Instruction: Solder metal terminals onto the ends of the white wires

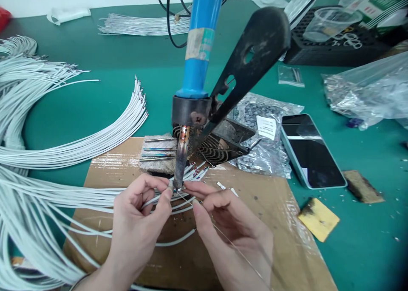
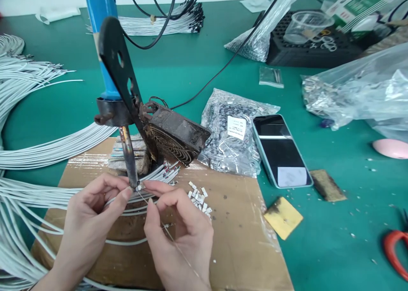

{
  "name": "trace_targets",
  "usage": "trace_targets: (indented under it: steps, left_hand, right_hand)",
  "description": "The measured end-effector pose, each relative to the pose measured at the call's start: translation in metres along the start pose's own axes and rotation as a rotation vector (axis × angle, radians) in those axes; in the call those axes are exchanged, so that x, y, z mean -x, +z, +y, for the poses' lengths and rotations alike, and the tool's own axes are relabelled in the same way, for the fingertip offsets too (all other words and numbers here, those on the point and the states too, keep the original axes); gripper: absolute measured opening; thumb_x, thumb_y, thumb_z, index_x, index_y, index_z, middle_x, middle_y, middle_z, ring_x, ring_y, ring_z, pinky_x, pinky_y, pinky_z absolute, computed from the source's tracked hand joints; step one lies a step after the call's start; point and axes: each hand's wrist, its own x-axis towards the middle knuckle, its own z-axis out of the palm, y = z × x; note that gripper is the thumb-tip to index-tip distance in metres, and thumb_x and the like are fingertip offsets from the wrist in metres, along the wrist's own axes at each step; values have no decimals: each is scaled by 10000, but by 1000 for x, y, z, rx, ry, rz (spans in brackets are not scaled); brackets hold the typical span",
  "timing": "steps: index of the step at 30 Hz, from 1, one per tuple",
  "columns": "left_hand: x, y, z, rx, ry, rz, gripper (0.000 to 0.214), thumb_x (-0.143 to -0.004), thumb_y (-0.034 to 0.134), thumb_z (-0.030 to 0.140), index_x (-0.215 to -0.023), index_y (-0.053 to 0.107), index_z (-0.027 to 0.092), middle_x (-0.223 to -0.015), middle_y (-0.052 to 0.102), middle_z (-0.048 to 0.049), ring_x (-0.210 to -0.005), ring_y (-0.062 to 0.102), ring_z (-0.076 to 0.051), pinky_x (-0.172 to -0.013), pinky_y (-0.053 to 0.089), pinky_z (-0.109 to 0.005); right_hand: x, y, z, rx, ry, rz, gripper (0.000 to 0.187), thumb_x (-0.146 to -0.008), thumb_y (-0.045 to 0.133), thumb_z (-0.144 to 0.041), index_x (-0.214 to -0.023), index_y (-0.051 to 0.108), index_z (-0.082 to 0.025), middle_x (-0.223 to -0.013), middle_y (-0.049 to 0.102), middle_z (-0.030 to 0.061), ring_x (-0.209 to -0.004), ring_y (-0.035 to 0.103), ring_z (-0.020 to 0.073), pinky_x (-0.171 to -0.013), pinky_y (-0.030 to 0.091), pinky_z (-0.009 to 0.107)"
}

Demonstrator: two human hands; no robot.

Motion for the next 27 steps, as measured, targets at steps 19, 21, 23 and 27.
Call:
trace_targets:
  steps: [19,21,23,27]
  left_hand:
    - [-1,1,1,11,70,14,114,-749,785,156,-680,710,206,-760,779,4,-563,579,-85,-426,347,-142]
    - [-1,1,0,13,68,17,112,-754,787,157,-685,713,205,-770,782,1,-580,595,-88,-425,346,-140]
    - [-1,1,0,21,65,17,109,-755,788,154,-690,716,204,-775,784,-1,-585,600,-88,-433,363,-137]
    - [-1,1,0,34,67,13,112,-754,789,153,-690,711,202,-763,777,2,-575,598,-85,-456,403,-136]
  right_hand:
    - [-1,4,-1,-45,-60,11,205,-892,717,-140,-740,638,-254,-1090,841,7,-977,801,177,-939,615,285]
    - [-1,4,-1,-43,-64,9,208,-893,717,-139,-737,640,-252,-1087,842,10,-972,800,176,-935,616,282]
    - [-1,4,-2,-44,-63,12,209,-895,715,-140,-737,640,-253,-1082,842,5,-973,798,170,-933,614,274]
    - [-1,5,-2,-41,-48,19,205,-893,719,-153,-739,640,-262,-1085,840,-28,-976,792,139,-932,594,227]
